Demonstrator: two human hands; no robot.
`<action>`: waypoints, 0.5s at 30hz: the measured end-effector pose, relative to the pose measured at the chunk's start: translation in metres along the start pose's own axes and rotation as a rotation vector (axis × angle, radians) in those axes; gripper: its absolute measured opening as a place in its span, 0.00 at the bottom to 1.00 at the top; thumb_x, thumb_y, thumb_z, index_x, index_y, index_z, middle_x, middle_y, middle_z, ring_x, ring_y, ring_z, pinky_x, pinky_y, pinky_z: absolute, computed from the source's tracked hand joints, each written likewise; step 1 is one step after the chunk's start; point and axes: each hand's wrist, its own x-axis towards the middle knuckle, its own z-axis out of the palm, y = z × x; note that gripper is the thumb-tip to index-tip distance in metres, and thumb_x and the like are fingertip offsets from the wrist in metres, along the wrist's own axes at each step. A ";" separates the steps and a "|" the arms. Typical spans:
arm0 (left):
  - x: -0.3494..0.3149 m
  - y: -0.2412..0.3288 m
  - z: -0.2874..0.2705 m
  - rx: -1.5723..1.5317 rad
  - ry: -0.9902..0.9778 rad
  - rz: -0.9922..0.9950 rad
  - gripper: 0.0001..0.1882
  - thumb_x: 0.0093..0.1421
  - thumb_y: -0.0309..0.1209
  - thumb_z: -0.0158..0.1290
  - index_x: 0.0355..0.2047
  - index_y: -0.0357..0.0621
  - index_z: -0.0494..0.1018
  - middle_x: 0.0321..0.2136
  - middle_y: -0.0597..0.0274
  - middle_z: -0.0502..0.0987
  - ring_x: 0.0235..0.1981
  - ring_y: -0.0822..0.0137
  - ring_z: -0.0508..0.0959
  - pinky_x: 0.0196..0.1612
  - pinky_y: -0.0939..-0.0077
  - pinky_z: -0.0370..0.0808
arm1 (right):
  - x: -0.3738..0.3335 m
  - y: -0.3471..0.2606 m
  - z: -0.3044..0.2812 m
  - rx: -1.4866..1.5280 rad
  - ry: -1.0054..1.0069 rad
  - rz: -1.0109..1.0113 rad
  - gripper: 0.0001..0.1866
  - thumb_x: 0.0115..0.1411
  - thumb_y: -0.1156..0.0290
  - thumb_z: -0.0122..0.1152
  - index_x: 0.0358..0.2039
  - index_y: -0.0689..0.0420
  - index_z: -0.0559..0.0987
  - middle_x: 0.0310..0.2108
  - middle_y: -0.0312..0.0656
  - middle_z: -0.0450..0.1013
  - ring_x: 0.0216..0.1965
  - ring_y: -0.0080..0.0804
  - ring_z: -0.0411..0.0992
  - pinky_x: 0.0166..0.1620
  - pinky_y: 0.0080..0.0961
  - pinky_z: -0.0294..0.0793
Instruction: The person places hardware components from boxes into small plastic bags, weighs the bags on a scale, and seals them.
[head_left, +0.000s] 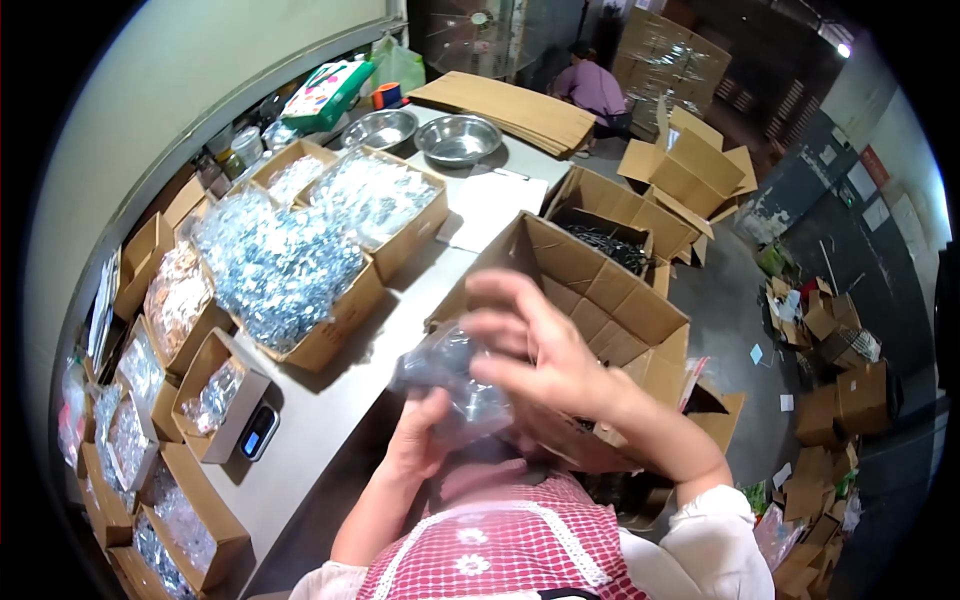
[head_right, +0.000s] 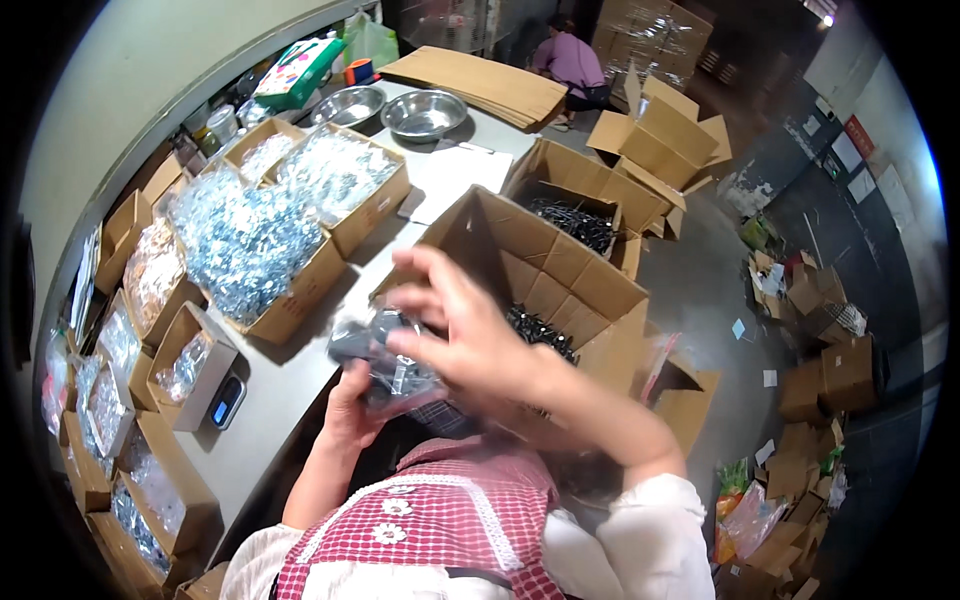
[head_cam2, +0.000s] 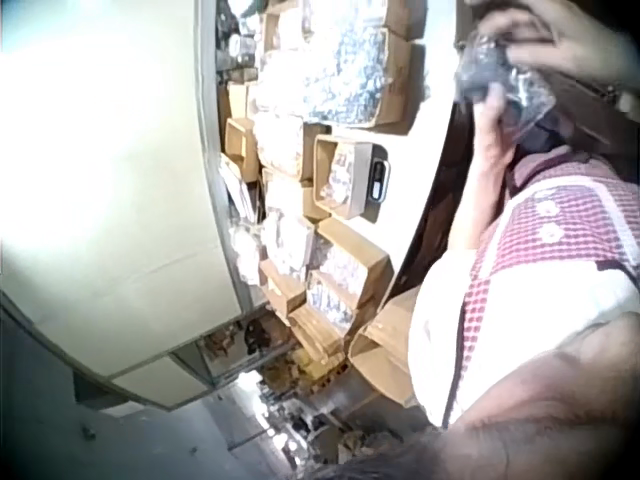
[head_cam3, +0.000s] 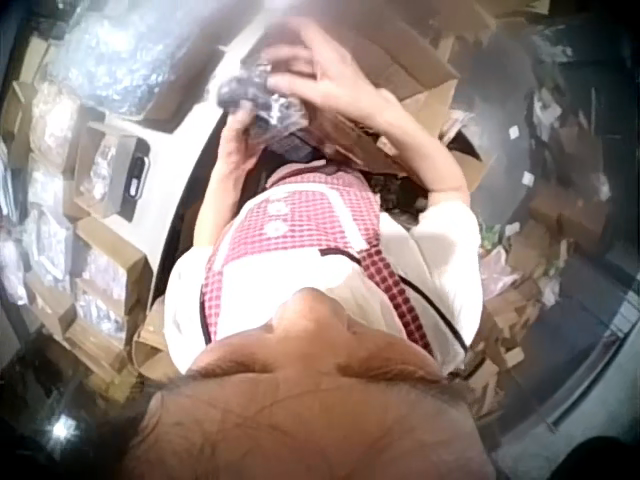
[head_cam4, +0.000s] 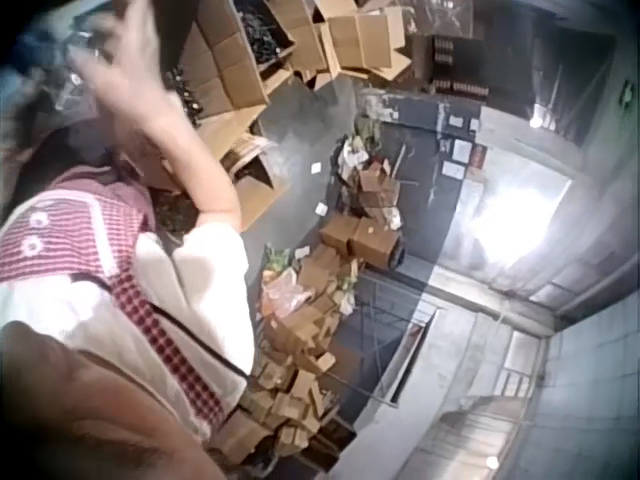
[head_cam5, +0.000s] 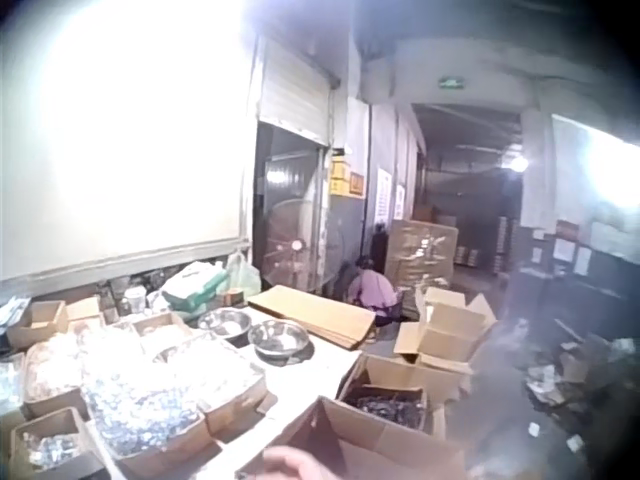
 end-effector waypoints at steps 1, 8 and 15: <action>-0.001 -0.003 -0.010 -0.060 0.001 -0.040 0.37 0.54 0.48 0.59 0.59 0.41 0.62 0.51 0.51 0.73 0.48 0.53 0.77 0.45 0.50 0.79 | 0.011 0.000 -0.016 -0.175 0.076 -0.074 0.25 0.56 0.80 0.60 0.55 0.58 0.66 0.49 0.42 0.68 0.50 0.30 0.72 0.50 0.28 0.75; -0.007 -0.055 -0.028 -0.382 0.206 -0.045 0.32 0.41 0.28 0.59 0.51 0.36 0.68 0.42 0.47 0.76 0.39 0.49 0.78 0.32 0.55 0.79 | 0.014 0.196 -0.186 -1.251 -0.510 0.507 0.12 0.49 0.70 0.59 0.34 0.60 0.79 0.32 0.52 0.78 0.38 0.49 0.77 0.42 0.41 0.76; -0.022 -0.072 -0.033 -0.314 0.448 0.043 0.29 0.43 0.30 0.58 0.49 0.36 0.69 0.40 0.50 0.76 0.38 0.51 0.79 0.38 0.53 0.81 | 0.030 0.290 -0.147 -1.478 -1.071 0.295 0.16 0.45 0.65 0.67 0.35 0.57 0.82 0.37 0.46 0.78 0.42 0.45 0.77 0.41 0.42 0.78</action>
